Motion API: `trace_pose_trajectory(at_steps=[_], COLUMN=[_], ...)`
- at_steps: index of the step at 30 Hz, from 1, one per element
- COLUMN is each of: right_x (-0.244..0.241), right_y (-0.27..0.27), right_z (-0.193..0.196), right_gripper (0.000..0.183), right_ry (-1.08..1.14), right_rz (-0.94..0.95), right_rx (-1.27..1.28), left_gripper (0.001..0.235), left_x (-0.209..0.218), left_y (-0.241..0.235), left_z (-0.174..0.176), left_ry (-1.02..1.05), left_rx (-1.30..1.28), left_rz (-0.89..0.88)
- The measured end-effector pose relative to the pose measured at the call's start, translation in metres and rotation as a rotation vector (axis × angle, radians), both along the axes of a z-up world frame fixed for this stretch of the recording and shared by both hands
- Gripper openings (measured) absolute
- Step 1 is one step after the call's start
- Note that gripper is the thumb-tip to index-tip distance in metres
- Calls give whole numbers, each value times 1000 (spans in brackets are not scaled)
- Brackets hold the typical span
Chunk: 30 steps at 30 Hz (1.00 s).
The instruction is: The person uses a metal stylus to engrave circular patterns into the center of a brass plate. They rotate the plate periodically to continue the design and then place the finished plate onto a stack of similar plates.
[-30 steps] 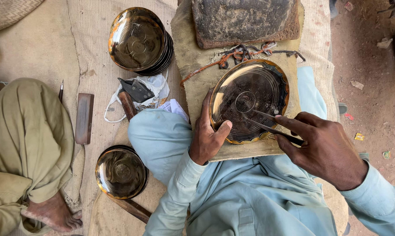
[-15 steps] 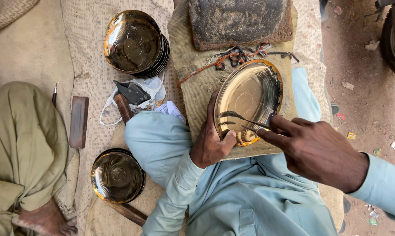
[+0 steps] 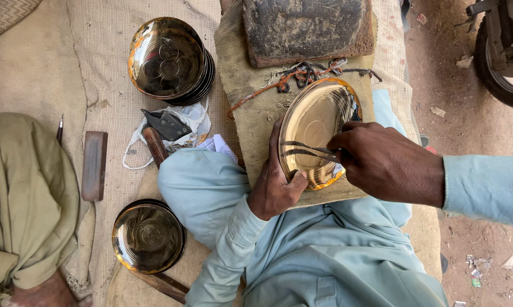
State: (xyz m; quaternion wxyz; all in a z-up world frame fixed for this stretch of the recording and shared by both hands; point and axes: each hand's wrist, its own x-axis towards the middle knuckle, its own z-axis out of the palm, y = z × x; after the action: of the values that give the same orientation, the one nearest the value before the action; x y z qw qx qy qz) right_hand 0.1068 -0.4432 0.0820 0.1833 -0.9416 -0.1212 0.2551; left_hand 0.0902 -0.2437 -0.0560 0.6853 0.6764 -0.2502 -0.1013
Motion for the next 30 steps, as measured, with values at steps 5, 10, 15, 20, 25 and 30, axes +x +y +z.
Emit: trace_pose_trajectory(at_steps=[5,10,15,20,25,30], right_x=[-25,-59,-42,-23,-20,-9], right_y=[0,-15,-44,-49,-37,-40], right_z=[-14,-22,-32,-23,-13,-13], right_gripper=[46,40,25,58,47,54], right_ry=[23,-261,-287,-13,-96,-33], right_rz=[22,803,1333,308,83,196], right_rx=[-77,-390,-619,-347,-222,-346], left_gripper=[97,96,96,97,97,97], left_x=[0,-1,1,1,1,4], left_y=[1,1,2,1,2,2], left_z=[-4,-5,-5,-2,2,1], left_ry=[-58,-27,42,69,131,58], left_rx=[17,-13,-9,-17,-29,32], left_rz=[18,24,31,24,12,25])
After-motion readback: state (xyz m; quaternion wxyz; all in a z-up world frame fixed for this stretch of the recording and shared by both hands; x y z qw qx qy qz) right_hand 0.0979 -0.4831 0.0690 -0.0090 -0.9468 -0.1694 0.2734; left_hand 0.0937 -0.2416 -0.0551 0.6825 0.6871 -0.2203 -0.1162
